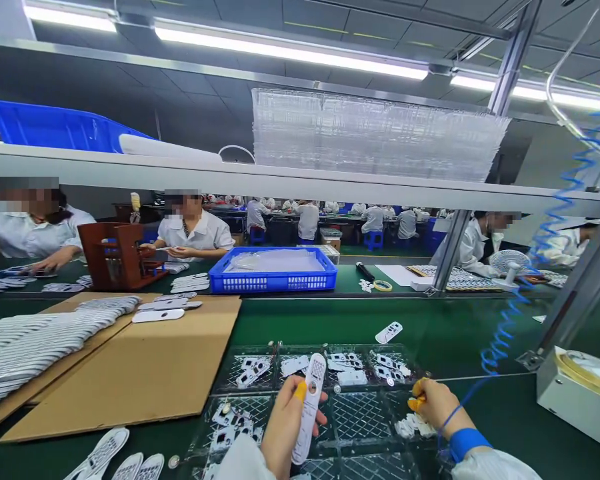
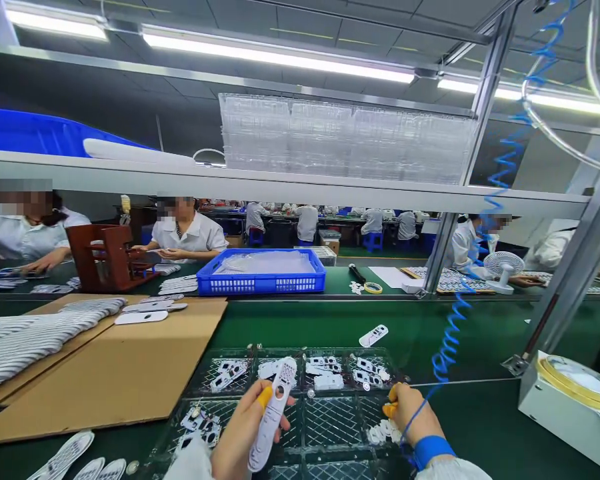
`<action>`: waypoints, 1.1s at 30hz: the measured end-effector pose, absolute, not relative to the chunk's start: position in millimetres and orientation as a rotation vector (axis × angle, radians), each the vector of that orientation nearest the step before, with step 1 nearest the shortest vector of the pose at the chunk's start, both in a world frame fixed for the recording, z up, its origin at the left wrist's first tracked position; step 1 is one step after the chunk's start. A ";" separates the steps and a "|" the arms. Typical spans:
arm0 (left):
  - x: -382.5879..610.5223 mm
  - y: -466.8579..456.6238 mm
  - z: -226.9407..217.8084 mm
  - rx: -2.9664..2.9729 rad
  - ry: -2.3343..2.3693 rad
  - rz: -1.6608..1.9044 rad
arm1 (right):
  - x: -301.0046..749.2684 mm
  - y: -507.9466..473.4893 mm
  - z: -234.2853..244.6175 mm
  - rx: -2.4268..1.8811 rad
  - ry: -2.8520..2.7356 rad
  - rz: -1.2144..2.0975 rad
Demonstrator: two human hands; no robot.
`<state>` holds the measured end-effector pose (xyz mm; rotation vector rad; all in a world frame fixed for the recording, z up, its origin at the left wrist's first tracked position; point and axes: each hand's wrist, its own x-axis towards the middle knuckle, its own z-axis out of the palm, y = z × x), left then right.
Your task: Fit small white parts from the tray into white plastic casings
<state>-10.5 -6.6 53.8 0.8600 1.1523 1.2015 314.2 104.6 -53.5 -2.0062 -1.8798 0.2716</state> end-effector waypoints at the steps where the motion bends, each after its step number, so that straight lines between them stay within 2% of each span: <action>1: -6.8 -5.4 47.0 0.845 1.140 1.194 | 312.6 104.4 -55.4 -2.012 -1.898 0.264; 6: -4.6 -6.0 22.8 0.823 1.102 1.149 | 304.1 99.2 -57.1 -1.985 -1.941 0.235; 13: -1.4 -7.9 18.0 0.806 1.015 1.163 | 318.4 99.3 -41.1 -1.966 -1.900 0.338; 15: 2.8 -7.6 13.8 0.792 0.984 1.135 | 310.3 94.7 -29.3 -1.856 -1.869 0.570; 18: 9.6 -7.3 6.4 0.757 0.990 1.087 | 269.3 73.1 1.4 -1.448 -1.816 1.056; 19: 11.4 -7.5 4.3 0.755 0.999 1.077 | 249.8 63.0 14.0 -1.336 -1.845 1.089; 24: 13.8 -9.2 -1.1 0.869 0.914 1.081 | 161.3 23.8 59.7 -1.158 -2.006 0.964; 28: 13.0 -9.3 -1.9 0.906 0.858 1.157 | 139.3 18.5 57.1 -1.234 -2.061 0.728; 33: 17.3 -10.8 -0.4 0.874 0.911 1.215 | 138.6 15.9 50.1 -1.299 -2.001 0.750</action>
